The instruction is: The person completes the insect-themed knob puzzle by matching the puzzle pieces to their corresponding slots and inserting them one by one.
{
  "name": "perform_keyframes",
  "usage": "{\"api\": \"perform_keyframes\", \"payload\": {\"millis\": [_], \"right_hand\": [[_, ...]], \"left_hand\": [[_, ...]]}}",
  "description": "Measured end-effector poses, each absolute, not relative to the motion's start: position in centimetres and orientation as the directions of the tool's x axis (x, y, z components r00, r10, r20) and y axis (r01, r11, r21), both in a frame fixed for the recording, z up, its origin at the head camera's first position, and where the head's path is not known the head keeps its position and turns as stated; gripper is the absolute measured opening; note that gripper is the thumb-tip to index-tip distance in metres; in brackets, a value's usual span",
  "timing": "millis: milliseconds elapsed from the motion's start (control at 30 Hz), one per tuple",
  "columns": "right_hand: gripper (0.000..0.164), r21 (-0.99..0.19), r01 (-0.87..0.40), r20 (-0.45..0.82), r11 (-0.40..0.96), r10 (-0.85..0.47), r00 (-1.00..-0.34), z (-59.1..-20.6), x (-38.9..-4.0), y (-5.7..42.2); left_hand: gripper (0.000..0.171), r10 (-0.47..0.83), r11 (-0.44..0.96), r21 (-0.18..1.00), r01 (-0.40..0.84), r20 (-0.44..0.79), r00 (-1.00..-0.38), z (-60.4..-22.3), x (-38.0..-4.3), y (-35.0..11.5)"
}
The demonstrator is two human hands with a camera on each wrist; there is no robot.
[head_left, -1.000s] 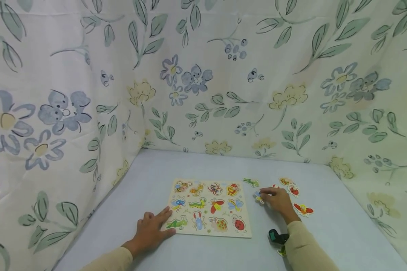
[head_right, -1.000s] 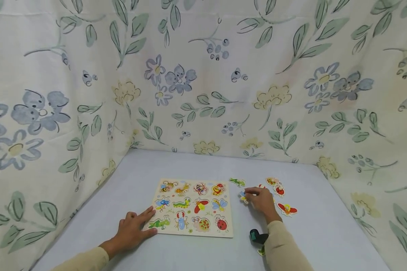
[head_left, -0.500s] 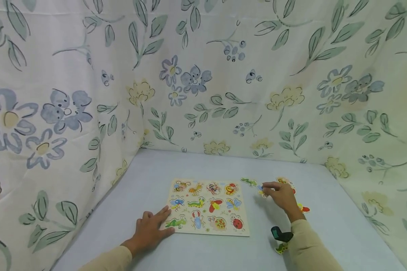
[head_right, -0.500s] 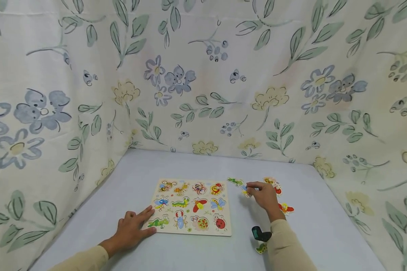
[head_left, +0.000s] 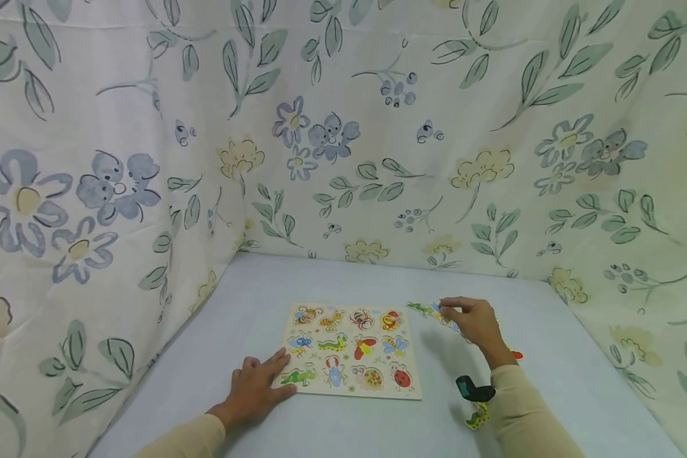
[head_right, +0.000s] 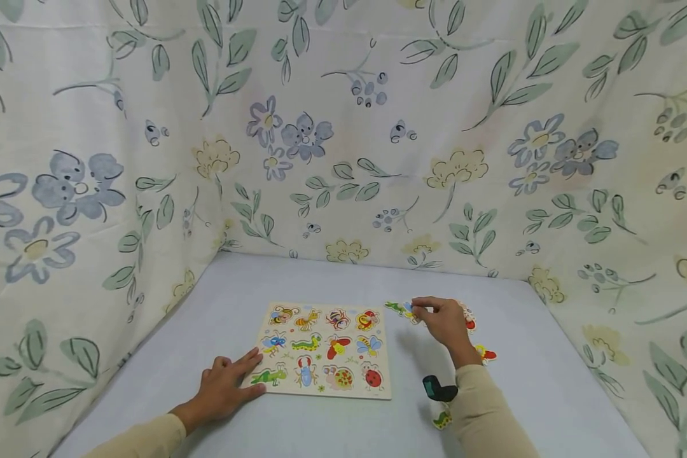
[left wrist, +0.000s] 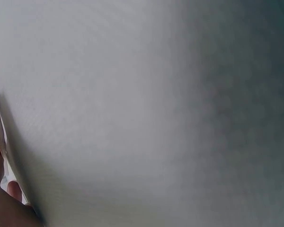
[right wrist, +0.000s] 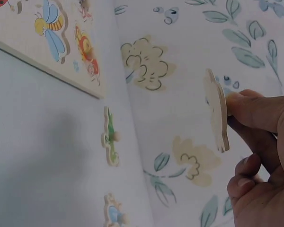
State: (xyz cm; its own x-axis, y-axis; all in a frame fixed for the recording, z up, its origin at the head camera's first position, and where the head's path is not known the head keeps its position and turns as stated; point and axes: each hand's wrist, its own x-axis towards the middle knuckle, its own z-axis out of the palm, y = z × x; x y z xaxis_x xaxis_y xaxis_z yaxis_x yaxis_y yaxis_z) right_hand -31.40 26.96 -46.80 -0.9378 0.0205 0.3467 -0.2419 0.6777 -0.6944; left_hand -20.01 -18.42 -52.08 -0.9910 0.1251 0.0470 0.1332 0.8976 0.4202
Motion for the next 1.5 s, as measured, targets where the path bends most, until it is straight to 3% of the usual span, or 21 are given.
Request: {"api": "perform_keyframes", "payload": {"millis": [167, 267, 467, 633, 700, 933, 1133, 1500], "right_hand": [[0.023, -0.701, -0.331, 0.416, 0.632, -0.014, -0.909, -45.5, -30.9, 25.6], [0.023, -0.685, -0.373, 0.460, 0.625, -0.025, -0.887, -47.2, -32.6, 25.8], [0.017, -0.595, -0.424, 0.559, 0.683, -0.027, -0.828, -54.4, -39.0, 27.9], [0.017, -0.555, -0.464, 0.599, 0.691, -0.055, -0.799, -56.0, -40.6, 27.1], [0.017, -0.545, -0.487, 0.607, 0.683, -0.080, -0.791, -55.7, -40.6, 26.2], [0.014, -0.647, -0.569, 0.561, 0.507, -0.188, -0.806, -47.5, -34.3, 19.8], [0.012, -0.657, -0.550, 0.523, 0.515, -0.213, -0.825, -43.4, -31.0, 15.7], [0.012, -0.652, -0.623, 0.549, 0.432, -0.298, -0.781, -43.7, -31.0, 10.9]], "left_hand": [[0.075, 0.121, 0.902, 0.411, 0.130, 0.048, -0.991, -52.2, -20.1, -18.5], [0.075, 0.127, 0.904, 0.403, 0.140, 0.060, -0.990, -52.4, -20.2, -18.6], [0.074, 0.146, 0.897, 0.413, 0.159, 0.064, -0.987, -52.3, -20.2, -18.7], [0.073, 0.156, 0.893, 0.420, 0.164, 0.054, -0.986, -52.3, -20.2, -18.7], [0.073, 0.156, 0.889, 0.427, 0.164, 0.055, -0.986, -52.3, -20.2, -18.6], [0.073, 0.156, 0.890, 0.424, 0.169, 0.067, -0.986, -52.3, -20.3, -18.7], [0.075, 0.154, 0.893, 0.418, 0.165, 0.061, -0.986, -52.4, -20.4, -18.7], [0.075, 0.146, 0.897, 0.413, 0.157, 0.059, -0.988, -52.2, -20.4, -18.7]]}}
